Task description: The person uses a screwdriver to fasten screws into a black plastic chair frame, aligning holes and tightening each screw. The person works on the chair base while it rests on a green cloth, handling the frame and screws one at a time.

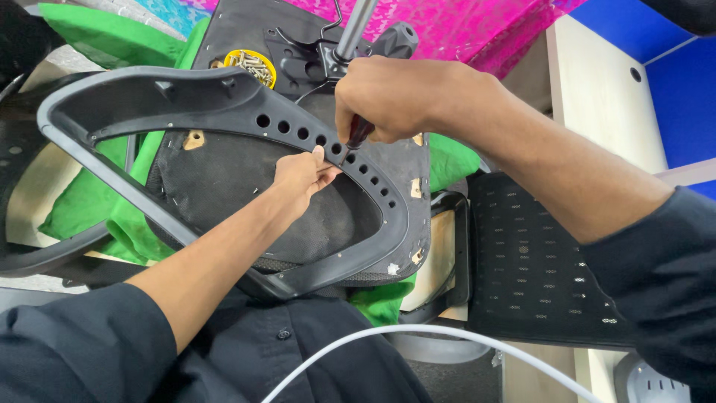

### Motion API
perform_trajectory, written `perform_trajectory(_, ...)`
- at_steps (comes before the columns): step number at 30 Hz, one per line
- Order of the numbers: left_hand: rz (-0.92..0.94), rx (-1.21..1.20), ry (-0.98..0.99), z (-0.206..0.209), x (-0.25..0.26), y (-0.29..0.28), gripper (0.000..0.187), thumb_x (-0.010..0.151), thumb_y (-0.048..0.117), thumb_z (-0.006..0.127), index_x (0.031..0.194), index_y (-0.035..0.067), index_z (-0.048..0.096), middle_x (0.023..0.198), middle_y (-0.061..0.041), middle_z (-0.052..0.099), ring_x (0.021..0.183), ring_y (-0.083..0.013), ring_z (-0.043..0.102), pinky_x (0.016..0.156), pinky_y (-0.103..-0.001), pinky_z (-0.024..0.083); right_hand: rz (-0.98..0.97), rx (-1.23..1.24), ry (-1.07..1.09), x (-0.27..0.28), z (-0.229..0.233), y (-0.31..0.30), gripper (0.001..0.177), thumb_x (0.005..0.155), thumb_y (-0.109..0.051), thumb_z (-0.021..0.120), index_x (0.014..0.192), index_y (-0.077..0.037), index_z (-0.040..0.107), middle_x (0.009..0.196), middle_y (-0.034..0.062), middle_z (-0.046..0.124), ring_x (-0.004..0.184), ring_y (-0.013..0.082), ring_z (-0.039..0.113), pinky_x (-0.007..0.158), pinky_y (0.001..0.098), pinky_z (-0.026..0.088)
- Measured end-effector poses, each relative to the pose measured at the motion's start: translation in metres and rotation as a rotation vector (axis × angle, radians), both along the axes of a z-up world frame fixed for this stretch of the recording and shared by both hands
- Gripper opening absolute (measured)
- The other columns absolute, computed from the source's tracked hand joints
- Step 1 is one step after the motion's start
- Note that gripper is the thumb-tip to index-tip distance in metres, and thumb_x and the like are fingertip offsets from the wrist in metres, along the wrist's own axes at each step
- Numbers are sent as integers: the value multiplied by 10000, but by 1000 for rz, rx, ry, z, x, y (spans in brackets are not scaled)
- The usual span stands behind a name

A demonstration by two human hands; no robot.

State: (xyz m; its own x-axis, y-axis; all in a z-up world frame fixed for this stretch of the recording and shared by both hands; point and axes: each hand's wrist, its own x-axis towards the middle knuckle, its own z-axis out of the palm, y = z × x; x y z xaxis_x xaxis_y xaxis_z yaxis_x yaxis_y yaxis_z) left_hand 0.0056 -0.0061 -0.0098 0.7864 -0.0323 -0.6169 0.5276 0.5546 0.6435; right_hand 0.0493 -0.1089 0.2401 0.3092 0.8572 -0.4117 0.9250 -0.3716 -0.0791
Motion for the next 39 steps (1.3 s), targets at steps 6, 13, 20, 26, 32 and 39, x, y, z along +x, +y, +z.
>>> perform_trajectory(6,-6,-16,-5,-4,3,0,280,1064,197,512,1018,-41,651,966,-123,741,810,-184,718,792,-305,587,-14,230,-56,-13,-1,-10,662,724,-268,865,1300,-7,670,861,182,769,856,330,719,757,412,557)
perform_trajectory(13,-24,-12,-16,-1,1,1,298,1063,200,504,1026,-53,658,1000,-139,740,837,-187,707,809,-309,590,-631,7,67,-20,10,2,637,829,-431,704,1262,28,619,764,165,806,754,188,803,799,306,596)
perform_trajectory(20,-21,-28,-16,-2,1,1,291,1060,192,504,1025,-55,653,998,-138,745,856,-196,728,813,-309,590,-768,-218,78,-25,24,8,409,850,-300,685,987,76,766,846,135,802,712,220,804,736,348,654)
perform_trajectory(26,-14,-39,-9,-6,3,1,279,1052,192,521,1018,-49,657,984,-136,748,832,-192,719,787,-303,586,-471,-187,57,-14,15,10,281,773,-203,715,983,-30,784,764,110,792,692,195,790,679,357,631)
perform_trajectory(32,-9,-27,-7,-7,5,0,284,1055,198,529,998,-51,654,958,-136,736,796,-179,709,771,-292,592,-255,-97,26,-5,8,15,288,715,-156,740,979,-61,806,760,128,765,680,256,742,642,395,588)
perform_trajectory(39,-10,-8,9,5,0,3,271,1044,190,543,997,-45,670,941,-125,745,768,-172,688,786,-299,593,-41,-105,39,6,5,21,372,652,-18,722,1016,-49,788,884,132,776,800,273,745,723,382,590)
